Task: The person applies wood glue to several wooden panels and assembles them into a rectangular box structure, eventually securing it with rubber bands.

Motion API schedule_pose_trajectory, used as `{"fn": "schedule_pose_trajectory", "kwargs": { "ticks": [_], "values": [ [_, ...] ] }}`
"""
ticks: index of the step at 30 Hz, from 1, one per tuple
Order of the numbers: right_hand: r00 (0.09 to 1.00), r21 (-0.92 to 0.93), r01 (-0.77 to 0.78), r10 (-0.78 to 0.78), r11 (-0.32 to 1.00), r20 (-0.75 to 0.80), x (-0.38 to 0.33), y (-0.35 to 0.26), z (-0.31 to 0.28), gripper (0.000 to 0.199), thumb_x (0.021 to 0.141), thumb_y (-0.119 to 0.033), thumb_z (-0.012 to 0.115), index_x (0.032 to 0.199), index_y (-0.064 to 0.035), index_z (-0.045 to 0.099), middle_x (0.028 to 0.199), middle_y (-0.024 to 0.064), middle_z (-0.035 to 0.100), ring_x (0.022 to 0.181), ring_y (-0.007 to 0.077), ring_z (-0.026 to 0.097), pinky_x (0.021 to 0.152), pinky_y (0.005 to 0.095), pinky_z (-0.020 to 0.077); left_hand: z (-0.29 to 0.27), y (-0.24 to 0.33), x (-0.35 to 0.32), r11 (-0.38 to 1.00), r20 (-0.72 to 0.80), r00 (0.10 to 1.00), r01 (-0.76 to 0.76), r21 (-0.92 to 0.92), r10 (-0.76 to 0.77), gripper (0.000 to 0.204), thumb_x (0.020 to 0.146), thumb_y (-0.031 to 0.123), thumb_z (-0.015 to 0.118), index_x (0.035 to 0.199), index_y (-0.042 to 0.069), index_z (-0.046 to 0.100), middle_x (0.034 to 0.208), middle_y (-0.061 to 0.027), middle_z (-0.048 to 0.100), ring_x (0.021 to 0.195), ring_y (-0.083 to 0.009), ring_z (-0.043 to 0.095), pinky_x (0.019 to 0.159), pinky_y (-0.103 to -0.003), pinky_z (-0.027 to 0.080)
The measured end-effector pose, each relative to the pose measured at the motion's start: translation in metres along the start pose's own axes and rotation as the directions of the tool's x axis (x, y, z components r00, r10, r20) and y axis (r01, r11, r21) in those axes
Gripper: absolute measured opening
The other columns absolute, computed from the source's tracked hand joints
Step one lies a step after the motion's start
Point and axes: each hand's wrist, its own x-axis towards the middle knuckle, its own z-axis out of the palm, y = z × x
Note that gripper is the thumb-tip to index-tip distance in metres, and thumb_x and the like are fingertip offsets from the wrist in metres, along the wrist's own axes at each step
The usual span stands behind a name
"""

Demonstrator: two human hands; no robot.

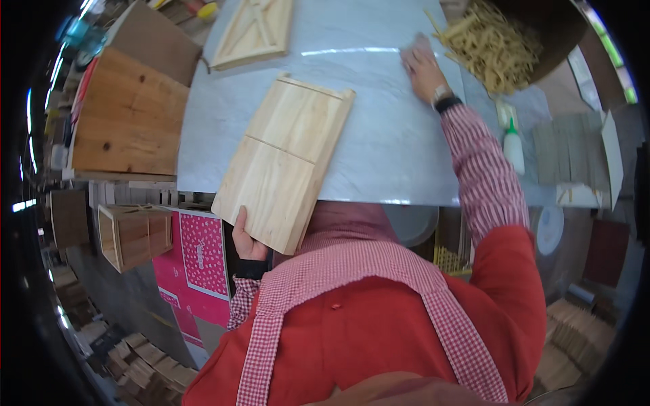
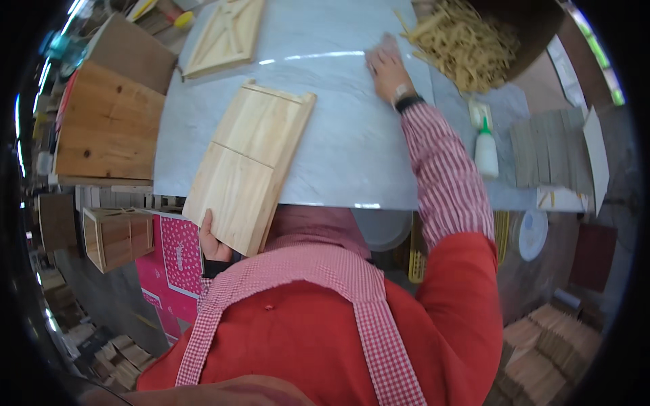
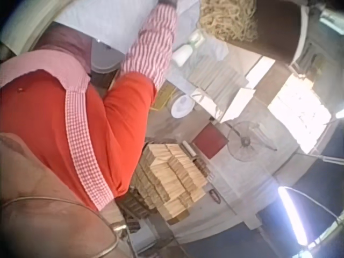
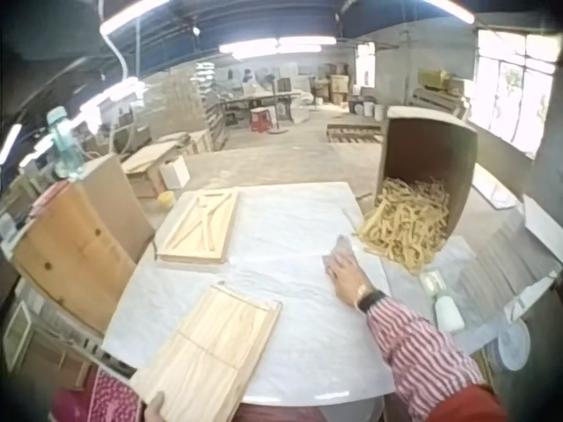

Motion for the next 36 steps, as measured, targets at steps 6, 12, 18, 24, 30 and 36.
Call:
{"fn": "schedule_pose_trajectory", "kwargs": {
  "ticks": [6, 12, 18, 24, 30, 36],
  "values": [
    [0.975, 0.275, 0.164, -0.198, 0.947, 0.101, -0.074, -0.067, -0.054, 0.024, 0.084, -0.01, 0.064, 0.108, -0.0133, 0.068, 0.114, 0.0115, 0.061, 0.113, 0.0353, 0.054, 0.093, 0.0462, 0.0456, -0.005, 0.018, 0.018, 0.997, -0.032, 0.998, -0.058, -0.06, 0.056, 0.059, 0.101, 0.026, 0.055, 0.147, -0.005, 0.034, 0.145, -0.024, 0.048, 0.132, -0.0387, 0.05, 0.112, -0.051, 0.041],
    [0.988, 0.286, 0.086, -0.119, 0.954, 0.099, 0.03, -0.073, -0.01, 0.016, 0.087, -0.015, 0.064, 0.102, -0.0112, 0.068, 0.099, 0.0141, 0.059, 0.096, 0.0342, 0.058, 0.082, 0.0445, 0.0481, -0.012, 0.033, 0.028, 0.997, -0.094, 0.996, -0.016, -0.081, 0.008, 0.059, 0.1, 0.026, 0.056, 0.147, -0.004, 0.035, 0.143, -0.0229, 0.051, 0.131, -0.0379, 0.051, 0.111, -0.05, 0.042],
    [0.988, 0.301, 0.051, -0.003, 0.952, -0.156, 0.275, -0.038, 0.097, 0.017, 0.09, -0.021, 0.063, 0.103, -0.013, 0.07, 0.094, 0.0178, 0.062, 0.087, 0.0374, 0.063, 0.077, 0.0465, 0.0523, -0.004, 0.029, 0.02, 0.996, -0.19, 0.982, -0.037, -0.076, 0.022, 0.06, 0.099, 0.025, 0.058, 0.147, -0.003, 0.035, 0.145, -0.0226, 0.049, 0.131, -0.0376, 0.051, 0.111, -0.05, 0.041],
    [0.999, 0.05, -0.041, 0.042, 0.998, -0.029, 0.384, -0.052, 0.198, 0.026, 0.093, -0.03, 0.058, 0.101, -0.0089, 0.072, 0.103, 0.0188, 0.063, 0.096, 0.0396, 0.064, 0.084, 0.0475, 0.0527, -0.002, 0.024, 0.016, 0.995, -0.298, 0.953, -0.083, -0.057, 0.062, 0.062, 0.096, 0.023, 0.058, 0.148, -0.002, 0.034, 0.146, -0.0221, 0.048, 0.132, -0.0387, 0.05, 0.112, -0.051, 0.04],
    [0.941, 0.073, 0.045, -0.066, 0.996, 0.332, 0.338, -0.051, 0.172, 0.036, 0.097, -0.039, 0.05, 0.093, -0.0155, 0.076, 0.112, 0.0144, 0.063, 0.101, 0.0381, 0.066, 0.088, 0.0644, 0.046, -0.005, 0.023, 0.017, 0.997, -0.268, 0.962, -0.065, -0.046, 0.05, 0.065, 0.097, 0.027, 0.058, 0.149, -0.002, 0.033, 0.146, -0.0233, 0.047, 0.132, -0.0396, 0.05, 0.112, -0.053, 0.04],
    [0.896, 0.172, 0.274, -0.316, 0.946, 0.311, 0.186, -0.06, 0.067, 0.026, 0.09, -0.029, 0.057, 0.077, -0.012, 0.072, 0.092, 0.0134, 0.066, 0.096, 0.0372, 0.061, 0.088, 0.0522, 0.0422, -0.003, 0.03, 0.018, 0.998, -0.167, 0.986, -0.005, -0.057, -0.005, 0.062, 0.1, 0.029, 0.055, 0.149, -0.002, 0.034, 0.146, -0.0218, 0.048, 0.133, -0.0377, 0.049, 0.112, -0.052, 0.04]
  ]
}}
